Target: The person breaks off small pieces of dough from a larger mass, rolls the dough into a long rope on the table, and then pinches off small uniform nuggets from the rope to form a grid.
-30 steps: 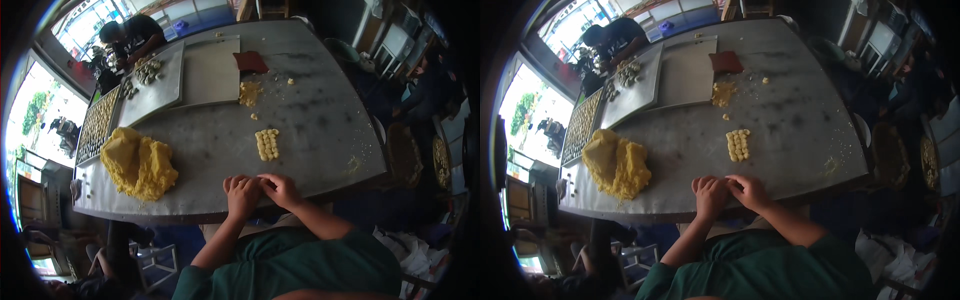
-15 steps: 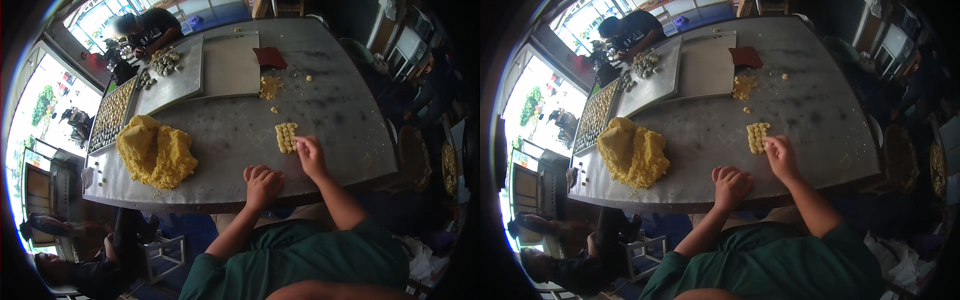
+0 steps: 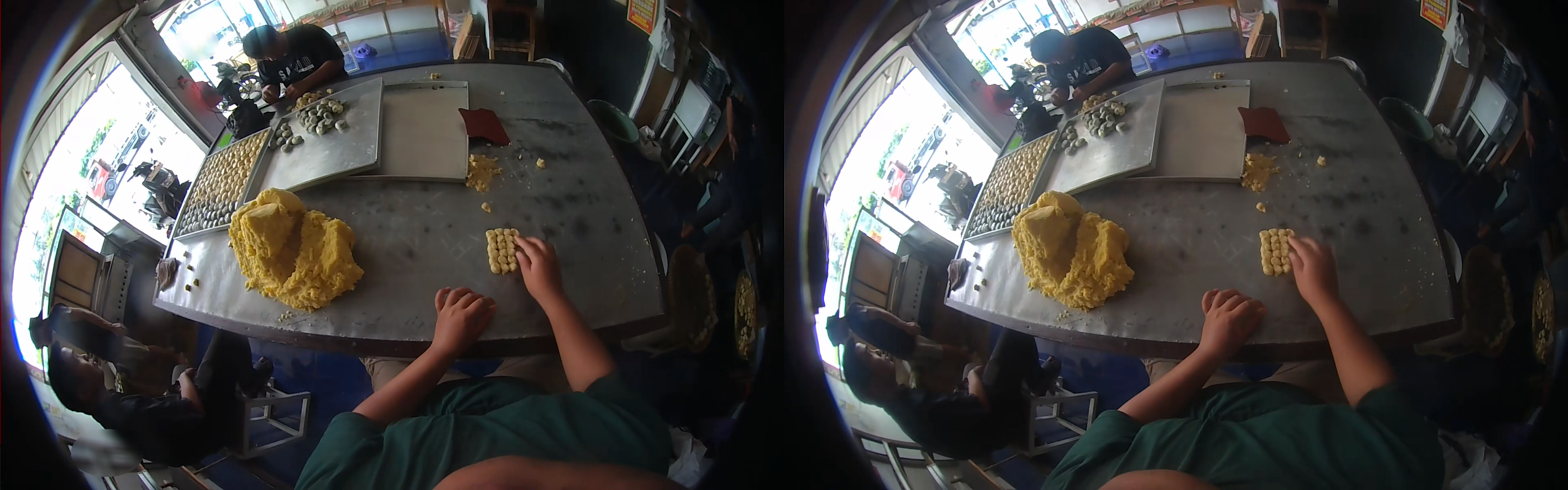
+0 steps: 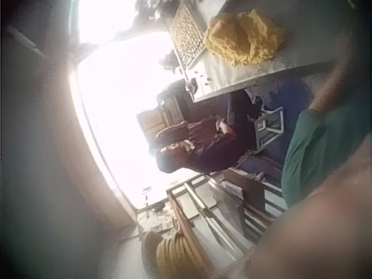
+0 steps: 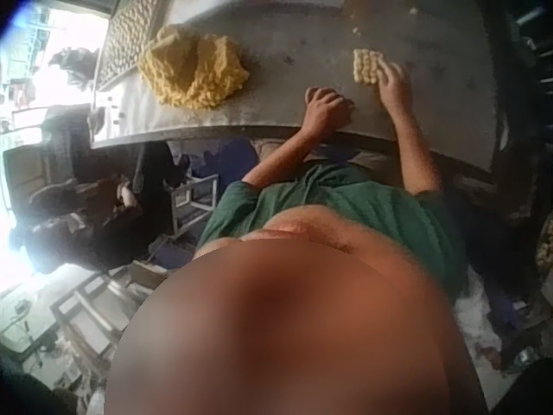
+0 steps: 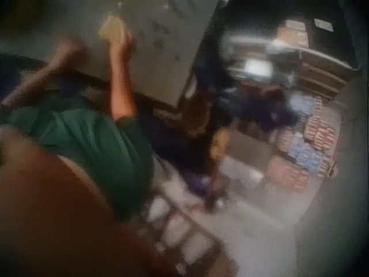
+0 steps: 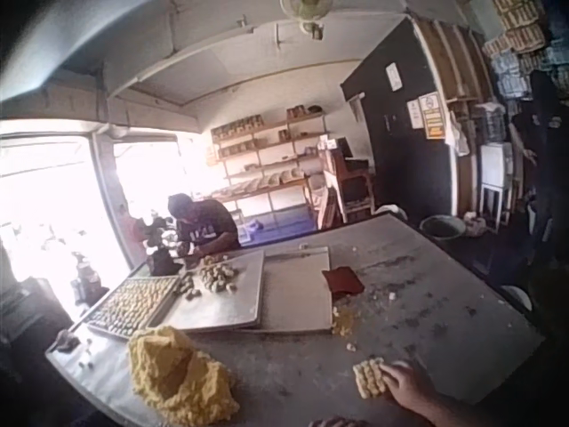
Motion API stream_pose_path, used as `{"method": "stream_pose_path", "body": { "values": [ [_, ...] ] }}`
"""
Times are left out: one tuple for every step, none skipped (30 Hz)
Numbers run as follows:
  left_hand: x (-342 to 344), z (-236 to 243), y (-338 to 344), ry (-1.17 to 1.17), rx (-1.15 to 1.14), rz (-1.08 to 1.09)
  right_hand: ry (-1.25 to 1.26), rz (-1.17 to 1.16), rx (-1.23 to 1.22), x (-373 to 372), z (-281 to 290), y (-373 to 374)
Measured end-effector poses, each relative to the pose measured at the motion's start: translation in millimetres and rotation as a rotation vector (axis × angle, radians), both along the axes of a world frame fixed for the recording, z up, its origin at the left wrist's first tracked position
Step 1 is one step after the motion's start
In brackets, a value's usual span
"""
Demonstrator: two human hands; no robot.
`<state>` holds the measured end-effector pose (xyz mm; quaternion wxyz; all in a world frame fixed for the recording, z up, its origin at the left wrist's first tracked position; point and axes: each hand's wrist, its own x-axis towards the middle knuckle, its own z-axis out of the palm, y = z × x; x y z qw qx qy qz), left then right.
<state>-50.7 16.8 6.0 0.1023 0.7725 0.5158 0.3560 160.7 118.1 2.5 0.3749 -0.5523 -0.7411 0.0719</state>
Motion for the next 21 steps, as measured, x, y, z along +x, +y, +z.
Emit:
{"method": "stream_pose_path", "body": {
  "values": [
    [1, 0, 2, -0.004, 0.009, 0.005, 0.168, 0.009, -0.031, -3, 1, -18],
    [2, -2, 2, -0.020, 0.016, 0.014, 0.363, 0.141, -0.192, -8, -1, -36],
    [5, -3, 2, -0.040, 0.017, 0.012, 0.555, 0.260, -0.357, -12, -3, -52],
    [5, -6, 2, -0.044, 0.009, 0.007, 0.553, 0.253, -0.364, -20, -4, -64],
    [3, -9, 3, -0.032, -0.020, 0.017, 0.491, 0.279, -0.415, -30, -4, -74],
    [3, -12, 3, -0.020, -0.049, 0.028, 0.429, 0.305, -0.465, -35, -5, -82],
    [4, -7, 4, -0.012, -0.049, 0.024, 0.437, 0.303, -0.463, -34, -8, -81],
    [8, 0, 3, -0.007, -0.079, 0.049, 0.357, 0.254, -0.418, -32, -11, -81],
    [10, 4, 3, -0.002, -0.110, 0.075, 0.276, 0.205, -0.373, -32, -14, -80],
    [9, 5, 4, 0.004, -0.116, 0.078, 0.282, 0.208, -0.379, -33, -14, -80],
    [8, 6, 5, 0.034, -0.121, 0.073, 0.410, 0.179, -0.314, -35, -13, -77],
    [8, 6, 5, 0.063, -0.126, 0.067, 0.537, 0.147, -0.248, -37, -12, -76],
    [6, 0, 5, 0.059, -0.127, 0.072, 0.532, 0.152, -0.250, -38, -8, -76],
    [3, -8, 6, 0.021, -0.088, 0.073, 0.464, 0.257, -0.227, -40, -1, -78],
    [1, -14, 5, -0.017, -0.049, 0.074, 0.395, 0.361, -0.203, -41, 3, -78],
    [2, -14, 5, -0.021, -0.057, 0.071, 0.393, 0.355, -0.210, -38, 2, -78],
    [3, -13, 7, -0.001, -0.032, 0.063, 0.426, 0.337, -0.235, -36, 0, -77],
    [5, -13, 8, 0.018, -0.008, 0.055, 0.458, 0.318, -0.260, -34, -1, -78],
    [4, -14, 7, 0.020, -0.014, 0.055, 0.461, 0.317, -0.266, -34, -4, -78],
    [4, -15, 6, -0.014, 0.011, 0.053, 0.450, 0.309, -0.250, -33, -6, -80],
    [4, -16, 5, -0.049, 0.035, 0.052, 0.438, 0.301, -0.235, -32, -8, -81]
  ]
}}
